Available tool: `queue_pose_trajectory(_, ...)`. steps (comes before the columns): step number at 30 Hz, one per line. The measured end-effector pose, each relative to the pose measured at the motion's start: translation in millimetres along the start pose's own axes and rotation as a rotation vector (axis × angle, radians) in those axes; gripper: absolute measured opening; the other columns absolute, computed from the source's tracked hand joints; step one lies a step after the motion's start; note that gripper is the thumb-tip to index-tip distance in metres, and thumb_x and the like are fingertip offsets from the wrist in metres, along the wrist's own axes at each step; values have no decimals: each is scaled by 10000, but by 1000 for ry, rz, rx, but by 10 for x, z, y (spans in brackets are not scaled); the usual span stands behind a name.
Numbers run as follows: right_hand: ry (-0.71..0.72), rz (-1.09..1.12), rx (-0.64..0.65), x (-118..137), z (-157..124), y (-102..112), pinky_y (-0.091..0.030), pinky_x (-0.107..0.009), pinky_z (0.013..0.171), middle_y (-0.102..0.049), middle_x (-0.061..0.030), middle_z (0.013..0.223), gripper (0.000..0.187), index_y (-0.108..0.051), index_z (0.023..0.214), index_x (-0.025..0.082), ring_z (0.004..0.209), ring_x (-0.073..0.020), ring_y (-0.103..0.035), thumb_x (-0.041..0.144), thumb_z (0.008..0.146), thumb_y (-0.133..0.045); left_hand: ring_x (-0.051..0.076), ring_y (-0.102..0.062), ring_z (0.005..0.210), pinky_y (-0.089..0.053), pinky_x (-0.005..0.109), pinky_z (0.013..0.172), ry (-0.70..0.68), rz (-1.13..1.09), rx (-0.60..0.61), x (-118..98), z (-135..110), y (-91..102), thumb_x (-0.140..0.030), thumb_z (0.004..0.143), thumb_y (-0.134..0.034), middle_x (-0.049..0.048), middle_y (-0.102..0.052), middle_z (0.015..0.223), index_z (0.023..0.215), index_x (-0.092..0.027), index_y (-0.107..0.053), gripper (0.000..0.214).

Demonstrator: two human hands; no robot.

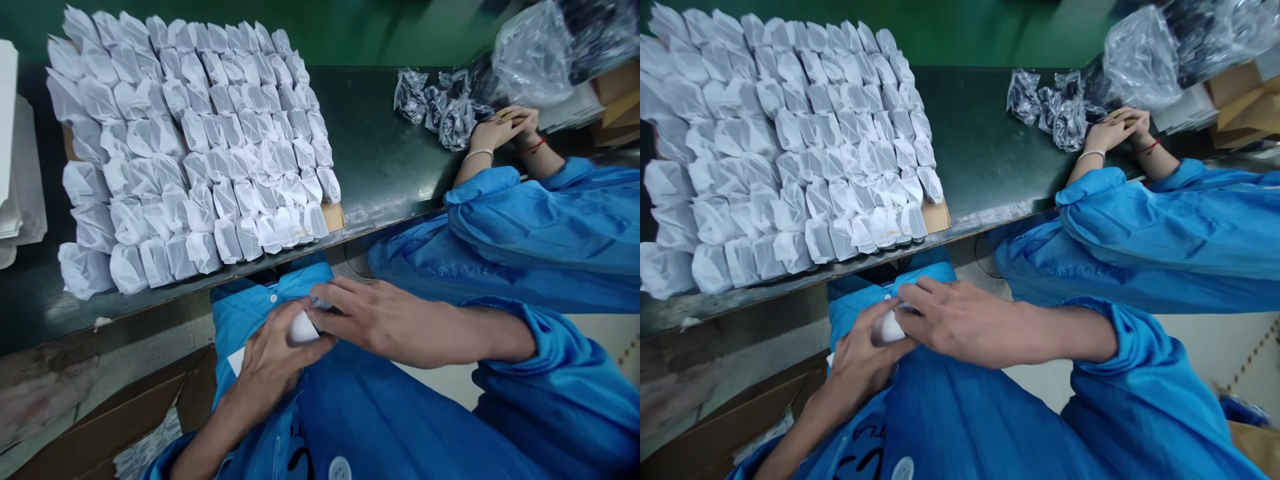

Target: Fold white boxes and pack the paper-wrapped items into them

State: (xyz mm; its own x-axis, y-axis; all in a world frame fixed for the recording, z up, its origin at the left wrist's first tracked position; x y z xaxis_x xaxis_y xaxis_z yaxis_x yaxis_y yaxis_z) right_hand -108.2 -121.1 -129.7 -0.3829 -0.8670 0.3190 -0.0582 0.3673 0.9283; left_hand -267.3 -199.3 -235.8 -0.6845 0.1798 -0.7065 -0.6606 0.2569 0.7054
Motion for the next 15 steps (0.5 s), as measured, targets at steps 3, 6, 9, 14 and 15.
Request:
queue_pose_trajectory(3,-141,-43,-271,-40,16,-124,-472,-296,597,-642,-138,1079,294,-563,1260,104,886,-208,-581,185,1015,-422,300,-624,1182,-592,365,738,-162,165,-125,55,23,62,-254,866,-654,2,-584,1399,1122,-453,-719,331)
queue_pose_trajectory(6,-75,-35,-408,-8,-14,-196,-504,-319,744,-685,-129,1016,275,-601,1209,95,972,-212,-618,195,1021,-426,285,-619,1181,-592,342,730,-197,257,-141,95,12,35,-202,863,-641,10,-557,1428,1116,-451,-725,364)
queue_pose_trajectory(9,18,95,-341,49,-22,-260,-491,-323,841,-704,-130,1088,347,-554,1310,93,1104,-194,-612,112,992,-418,275,-615,1178,-599,344,759,-121,251,-53,102,10,-60,-219,852,-648,-5,-555,1441,1194,-436,-692,407)
queue_pose_trajectory(14,-158,167,-289,30,-39,-399,-451,-453,1018,-656,-155,1280,607,-256,1547,120,1326,-244,-495,134,972,-448,301,-591,1217,-599,377,764,-30,239,-90,79,59,-119,-180,889,-590,20,-528,1464,1236,-437,-667,439)
queue_pose_trajectory(15,-171,172,-283,30,-48,-433,-435,-480,1049,-627,-154,1335,642,-216,1564,136,1360,-255,-463,155,973,-465,295,-587,1219,-599,380,783,-33,229,-115,67,72,-105,-179,884,-603,12,-533,1456,1248,-452,-654,457)
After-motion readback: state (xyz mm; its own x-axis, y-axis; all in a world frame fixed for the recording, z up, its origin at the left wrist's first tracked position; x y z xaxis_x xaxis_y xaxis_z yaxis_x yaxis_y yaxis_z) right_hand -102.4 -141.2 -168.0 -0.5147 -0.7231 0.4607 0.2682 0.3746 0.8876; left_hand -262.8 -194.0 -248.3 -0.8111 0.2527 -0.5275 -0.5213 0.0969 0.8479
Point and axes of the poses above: each hand's wrist, its own z-axis towards the middle knuckle, its own y-axis out of the back of the hand, x = y × z, the point moved 4 cm from there along z, towards the middle knuckle
